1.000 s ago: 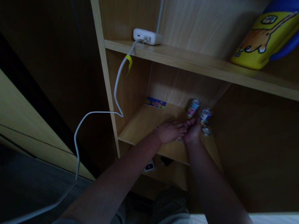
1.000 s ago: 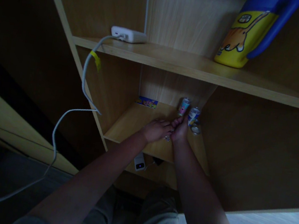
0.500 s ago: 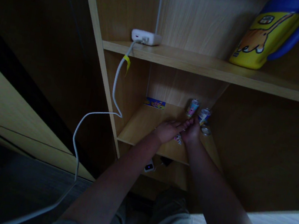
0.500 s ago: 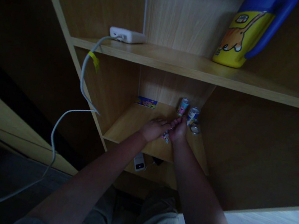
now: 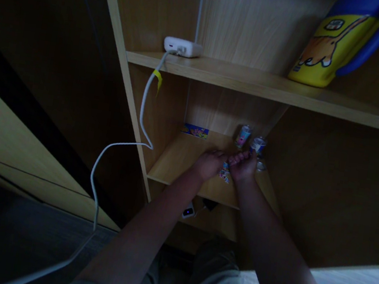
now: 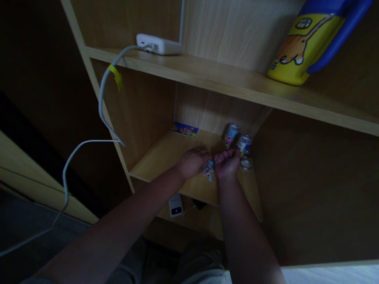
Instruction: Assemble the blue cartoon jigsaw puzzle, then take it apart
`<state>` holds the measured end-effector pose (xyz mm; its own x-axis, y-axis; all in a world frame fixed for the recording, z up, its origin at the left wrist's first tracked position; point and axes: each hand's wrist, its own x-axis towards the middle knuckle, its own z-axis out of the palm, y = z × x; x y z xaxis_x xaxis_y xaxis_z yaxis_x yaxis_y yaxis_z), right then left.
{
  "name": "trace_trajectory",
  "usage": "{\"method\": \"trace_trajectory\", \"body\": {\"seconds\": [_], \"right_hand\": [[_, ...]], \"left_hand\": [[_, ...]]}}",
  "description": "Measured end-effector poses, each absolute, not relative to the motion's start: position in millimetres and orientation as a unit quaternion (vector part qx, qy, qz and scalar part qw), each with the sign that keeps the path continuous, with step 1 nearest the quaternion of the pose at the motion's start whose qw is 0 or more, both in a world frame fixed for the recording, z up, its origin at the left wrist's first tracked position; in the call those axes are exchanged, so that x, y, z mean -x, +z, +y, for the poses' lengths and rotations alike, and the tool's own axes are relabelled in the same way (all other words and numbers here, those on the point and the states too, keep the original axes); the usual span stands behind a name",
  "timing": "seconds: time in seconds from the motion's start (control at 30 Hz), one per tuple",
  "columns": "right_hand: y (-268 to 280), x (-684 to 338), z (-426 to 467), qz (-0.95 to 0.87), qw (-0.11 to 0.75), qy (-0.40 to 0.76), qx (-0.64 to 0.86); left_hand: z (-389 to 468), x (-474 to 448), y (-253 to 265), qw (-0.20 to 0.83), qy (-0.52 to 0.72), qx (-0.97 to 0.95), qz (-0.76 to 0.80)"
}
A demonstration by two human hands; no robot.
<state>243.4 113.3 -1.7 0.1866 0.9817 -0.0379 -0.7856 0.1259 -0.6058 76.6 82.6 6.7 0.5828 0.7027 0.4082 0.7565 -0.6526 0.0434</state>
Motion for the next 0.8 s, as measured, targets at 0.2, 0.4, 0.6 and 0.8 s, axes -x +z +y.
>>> {"method": "trace_trajectory", "body": {"seconds": [0.2, 0.4, 0.6, 0.8], "right_hand": [[6.3, -239.9, 108.0, -0.191, 0.716, 0.615, 0.271], [7.6, -238.2, 107.2, -0.207, 0.707, 0.620, 0.270], [8.8, -234.8, 105.5, -0.215, 0.710, 0.622, 0.250], [9.8, -230.1, 105.2, -0.221, 0.688, 0.648, 0.242]], "left_hand": [[81.8, -76.7, 8.6, 0.052, -0.215, 0.879, -0.422], [80.6, -77.7, 5.4, 0.070, -0.249, 0.877, -0.405], [78.4, -78.7, 6.1, 0.072, -0.249, 0.878, -0.403], [80.5, -78.5, 5.0, 0.063, -0.238, 0.882, -0.402]]}}
